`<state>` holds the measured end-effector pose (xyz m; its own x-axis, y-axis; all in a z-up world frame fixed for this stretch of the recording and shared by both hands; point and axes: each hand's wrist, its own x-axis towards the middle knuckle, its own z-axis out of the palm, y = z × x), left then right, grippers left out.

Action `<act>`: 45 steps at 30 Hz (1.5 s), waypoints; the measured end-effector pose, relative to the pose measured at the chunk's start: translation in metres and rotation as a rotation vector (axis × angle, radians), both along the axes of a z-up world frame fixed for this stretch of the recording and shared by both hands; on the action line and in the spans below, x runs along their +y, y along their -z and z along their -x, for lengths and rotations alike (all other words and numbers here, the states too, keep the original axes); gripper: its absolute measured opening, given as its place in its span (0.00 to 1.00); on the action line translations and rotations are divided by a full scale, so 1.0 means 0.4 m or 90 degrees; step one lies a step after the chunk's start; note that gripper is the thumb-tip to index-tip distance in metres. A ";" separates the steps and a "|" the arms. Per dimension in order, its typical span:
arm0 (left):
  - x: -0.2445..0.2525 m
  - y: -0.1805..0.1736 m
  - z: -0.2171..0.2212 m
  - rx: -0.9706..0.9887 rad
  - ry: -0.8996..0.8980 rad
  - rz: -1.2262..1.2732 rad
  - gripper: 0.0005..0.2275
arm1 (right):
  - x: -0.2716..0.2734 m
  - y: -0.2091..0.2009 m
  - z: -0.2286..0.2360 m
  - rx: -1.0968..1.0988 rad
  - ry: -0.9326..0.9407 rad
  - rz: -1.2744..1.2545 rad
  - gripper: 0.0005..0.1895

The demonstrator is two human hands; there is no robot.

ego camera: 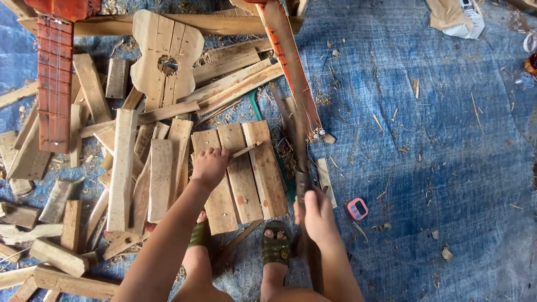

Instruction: A person uses a curved blade to shave layers off a piece of wood while sitting on a tarp.

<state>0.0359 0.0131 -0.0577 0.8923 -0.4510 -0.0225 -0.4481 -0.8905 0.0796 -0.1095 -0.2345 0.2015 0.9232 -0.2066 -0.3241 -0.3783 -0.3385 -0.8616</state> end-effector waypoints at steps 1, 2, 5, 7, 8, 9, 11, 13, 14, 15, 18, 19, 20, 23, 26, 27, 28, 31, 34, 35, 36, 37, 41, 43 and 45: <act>-0.004 -0.047 0.004 -0.001 -0.002 -0.001 0.13 | -0.008 0.034 0.020 -0.001 -0.002 -0.001 0.29; -0.008 -0.095 0.009 0.064 -0.017 0.015 0.13 | -0.017 0.067 0.039 -0.092 -0.005 -0.051 0.28; -0.012 -0.141 0.012 0.113 -0.037 0.037 0.13 | 0.006 0.134 0.048 -0.014 0.018 -0.069 0.26; -0.012 -0.153 0.023 0.106 -0.037 0.043 0.12 | 0.033 0.176 0.048 0.163 0.048 -0.032 0.21; -0.012 -0.169 0.030 0.111 -0.029 0.025 0.11 | 0.043 0.200 0.049 0.285 0.039 -0.034 0.27; -0.014 -0.189 0.017 0.107 -0.020 0.009 0.11 | 0.052 0.223 0.033 0.399 0.031 -0.035 0.34; -0.016 -0.188 0.018 0.118 -0.013 0.003 0.12 | 0.039 0.221 0.038 0.398 0.034 -0.061 0.35; -0.014 -0.185 0.032 0.140 -0.001 -0.007 0.13 | 0.035 0.214 0.046 0.407 0.042 -0.092 0.37; -0.013 -0.183 0.043 0.138 -0.012 0.008 0.15 | 0.037 0.207 0.050 0.432 0.055 -0.092 0.38; -0.018 -0.189 0.020 0.121 -0.025 0.026 0.16 | 0.031 0.199 0.023 0.442 0.064 -0.090 0.39; -0.016 -0.166 0.029 0.086 -0.031 0.040 0.14 | 0.003 0.244 0.053 0.411 0.068 -0.316 0.36; -0.018 -0.174 0.032 0.090 -0.034 0.040 0.14 | -0.010 0.279 0.075 0.416 0.067 -0.314 0.36; -0.020 -0.180 0.034 0.108 -0.035 0.035 0.13 | -0.023 0.316 0.096 0.397 0.025 -0.558 0.41; -0.019 -0.203 0.017 0.162 -0.039 -0.002 0.11 | -0.053 0.353 0.094 0.324 -0.029 -0.717 0.44; -0.017 -0.170 0.051 0.179 -0.037 0.003 0.12 | -0.067 0.251 0.100 0.183 -0.041 -0.542 0.38; -0.014 -0.160 0.028 0.132 -0.040 0.033 0.13 | -0.071 0.203 0.065 0.064 -0.062 -0.456 0.36; -0.016 -0.170 0.016 0.119 -0.047 0.038 0.13 | -0.079 0.146 0.049 0.054 -0.073 -0.451 0.36; -0.013 -0.171 0.027 0.150 -0.030 0.024 0.16 | -0.072 0.014 0.064 -0.109 -0.074 -0.373 0.46; -0.014 -0.156 0.030 0.112 -0.024 0.044 0.16 | -0.043 -0.012 0.083 -0.211 -0.013 -0.234 0.22; -0.014 -0.155 0.032 0.099 -0.026 0.046 0.15 | -0.035 0.002 0.085 -0.177 -0.007 -0.236 0.21; -0.013 -0.154 0.034 0.085 -0.028 0.048 0.13 | -0.027 0.017 0.088 -0.142 -0.001 -0.238 0.34; -0.011 -0.153 0.036 0.087 -0.030 0.047 0.13 | 0.000 0.044 0.070 -0.140 -0.002 -0.240 0.34; -0.010 -0.144 0.036 0.053 -0.012 0.014 0.10 | 0.042 0.202 0.088 0.391 -0.001 0.028 0.25; -0.014 -0.147 0.014 0.036 -0.016 0.015 0.10 | 0.032 0.240 0.080 0.368 -0.019 -0.016 0.27; -0.013 -0.149 0.012 0.097 -0.014 -0.009 0.14 | 0.038 0.213 0.065 0.422 -0.011 -0.011 0.33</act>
